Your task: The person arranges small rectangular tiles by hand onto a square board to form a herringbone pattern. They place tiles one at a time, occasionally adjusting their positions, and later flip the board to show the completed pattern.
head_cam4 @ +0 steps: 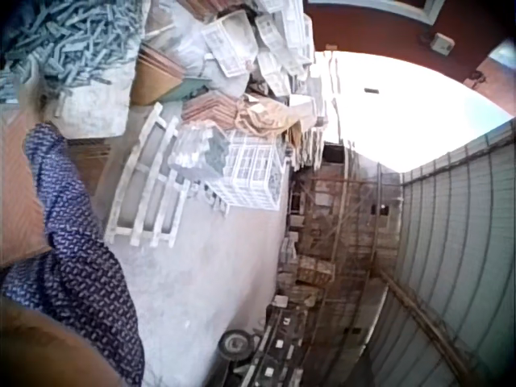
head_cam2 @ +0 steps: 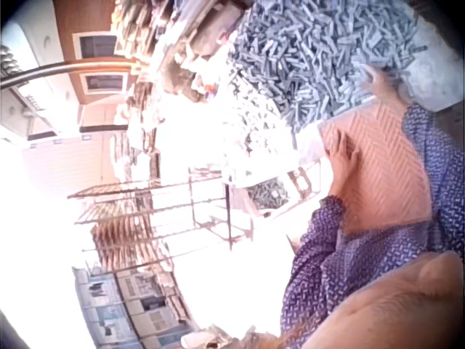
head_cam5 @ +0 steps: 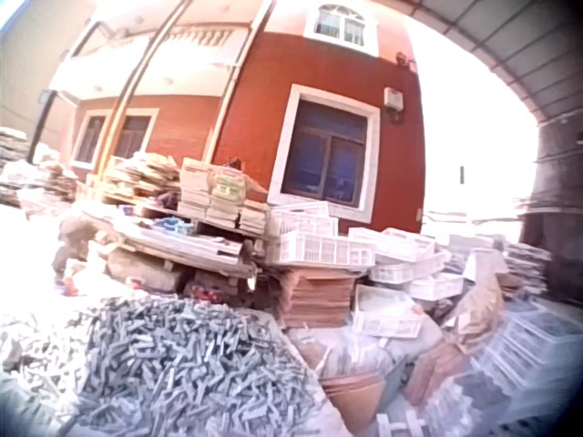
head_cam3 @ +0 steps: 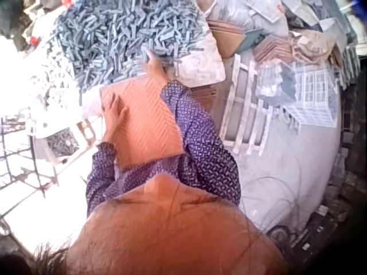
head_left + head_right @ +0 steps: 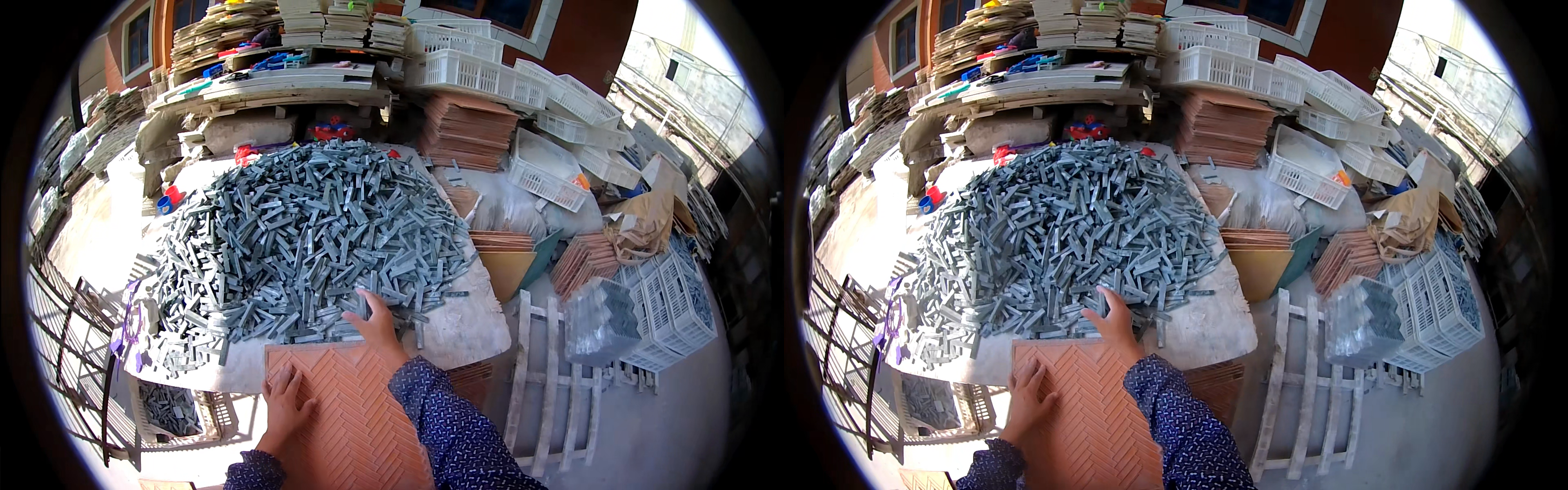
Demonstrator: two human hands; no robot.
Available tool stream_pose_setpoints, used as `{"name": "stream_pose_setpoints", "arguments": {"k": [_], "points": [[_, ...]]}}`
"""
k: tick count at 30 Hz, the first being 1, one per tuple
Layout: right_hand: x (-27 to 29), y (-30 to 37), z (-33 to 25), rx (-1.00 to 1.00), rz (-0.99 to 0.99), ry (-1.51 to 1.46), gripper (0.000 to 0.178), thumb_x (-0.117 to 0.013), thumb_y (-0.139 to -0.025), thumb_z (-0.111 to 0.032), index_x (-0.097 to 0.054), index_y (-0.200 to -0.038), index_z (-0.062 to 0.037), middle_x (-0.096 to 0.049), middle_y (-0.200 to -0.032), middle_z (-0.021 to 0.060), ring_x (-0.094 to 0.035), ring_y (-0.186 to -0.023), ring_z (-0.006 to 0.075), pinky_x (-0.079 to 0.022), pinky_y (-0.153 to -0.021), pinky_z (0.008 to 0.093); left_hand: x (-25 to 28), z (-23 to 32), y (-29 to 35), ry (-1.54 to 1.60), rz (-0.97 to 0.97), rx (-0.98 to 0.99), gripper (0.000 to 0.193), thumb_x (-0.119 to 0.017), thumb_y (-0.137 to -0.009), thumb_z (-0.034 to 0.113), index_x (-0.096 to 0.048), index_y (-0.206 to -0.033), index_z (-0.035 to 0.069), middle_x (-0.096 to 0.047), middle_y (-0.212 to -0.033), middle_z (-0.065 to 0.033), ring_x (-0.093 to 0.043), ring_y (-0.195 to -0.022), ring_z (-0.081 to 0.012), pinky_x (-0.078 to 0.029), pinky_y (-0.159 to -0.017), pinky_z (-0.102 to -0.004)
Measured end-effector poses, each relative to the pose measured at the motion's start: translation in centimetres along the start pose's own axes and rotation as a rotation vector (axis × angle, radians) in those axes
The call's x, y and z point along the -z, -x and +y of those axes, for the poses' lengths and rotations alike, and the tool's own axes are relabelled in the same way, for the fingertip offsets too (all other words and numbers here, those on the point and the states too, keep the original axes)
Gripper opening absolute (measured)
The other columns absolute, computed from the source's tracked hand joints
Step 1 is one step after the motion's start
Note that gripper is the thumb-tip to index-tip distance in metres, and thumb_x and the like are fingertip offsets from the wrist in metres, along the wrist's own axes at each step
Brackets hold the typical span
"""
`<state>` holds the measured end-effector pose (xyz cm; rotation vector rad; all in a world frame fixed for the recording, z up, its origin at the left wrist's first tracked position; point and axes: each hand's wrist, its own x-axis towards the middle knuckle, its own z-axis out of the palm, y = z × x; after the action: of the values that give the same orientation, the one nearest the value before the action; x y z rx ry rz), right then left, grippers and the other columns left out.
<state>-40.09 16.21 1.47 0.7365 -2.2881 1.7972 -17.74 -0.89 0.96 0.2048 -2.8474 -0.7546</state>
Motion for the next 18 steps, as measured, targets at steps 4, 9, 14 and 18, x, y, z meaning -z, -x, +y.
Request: {"name": "stream_pose_setpoints", "arguments": {"k": [4,9,14,18], "points": [[0.2,-0.5,-0.6,0.247,0.003,0.221,0.068,-0.074,-0.075,-0.038,-0.047,-0.125,-0.0001,-0.049,-0.124,0.0226,-0.048,-0.115,0.0373,-0.037,-0.099,0.0419,0.9,-0.9,0.0,-0.06,-0.026,-0.024,0.063,-0.072,-0.071,0.035,-0.055,-0.125,0.008,-0.046,-0.137,-0.0131,-0.043,-0.125,-0.0277,-0.017,-0.107,-0.0552],[14.3,-5.7,9.7,0.069,0.492,0.665,0.058,-0.07,-0.078,-0.038,-0.053,-0.121,-0.0027,-0.05,-0.123,0.0228,-0.046,-0.114,0.0385,-0.037,-0.097,0.0418,0.9,-0.4,-0.4,-0.04,-0.011,-0.099,0.06,-0.073,-0.07,0.035,-0.057,-0.123,0.009,-0.049,-0.133,-0.013,-0.045,-0.123,-0.0271,-0.021,-0.107,-0.051],[11.9,-7.6,10.2,-0.099,0.31,0.635,0.053,-0.073,-0.07,-0.047,-0.066,-0.103,-0.0064,-0.055,-0.114,0.0234,-0.047,-0.111,0.0401,-0.035,-0.097,0.0455,0.7,-0.6,0.2,-0.022,-0.017,-0.072,0.062,-0.074,-0.069,0.035,-0.057,-0.123,0.009,-0.05,-0.132,-0.0125,-0.045,-0.123,-0.0272,-0.021,-0.106,-0.0526],[9.3,-6.3,9.9,-0.076,0.429,0.479,0.039,-0.077,-0.067,-0.04,-0.07,-0.091,-0.0093,-0.055,-0.113,0.0241,-0.048,-0.111,0.0385,-0.036,-0.096,0.0421,0.6,-0.7,0.1,-0.033,-0.006,-0.094,0.063,-0.074,-0.069,0.035,-0.057,-0.123,0.008,-0.049,-0.133,-0.0124,-0.045,-0.123,-0.0276,-0.022,-0.105,-0.0534]]}}
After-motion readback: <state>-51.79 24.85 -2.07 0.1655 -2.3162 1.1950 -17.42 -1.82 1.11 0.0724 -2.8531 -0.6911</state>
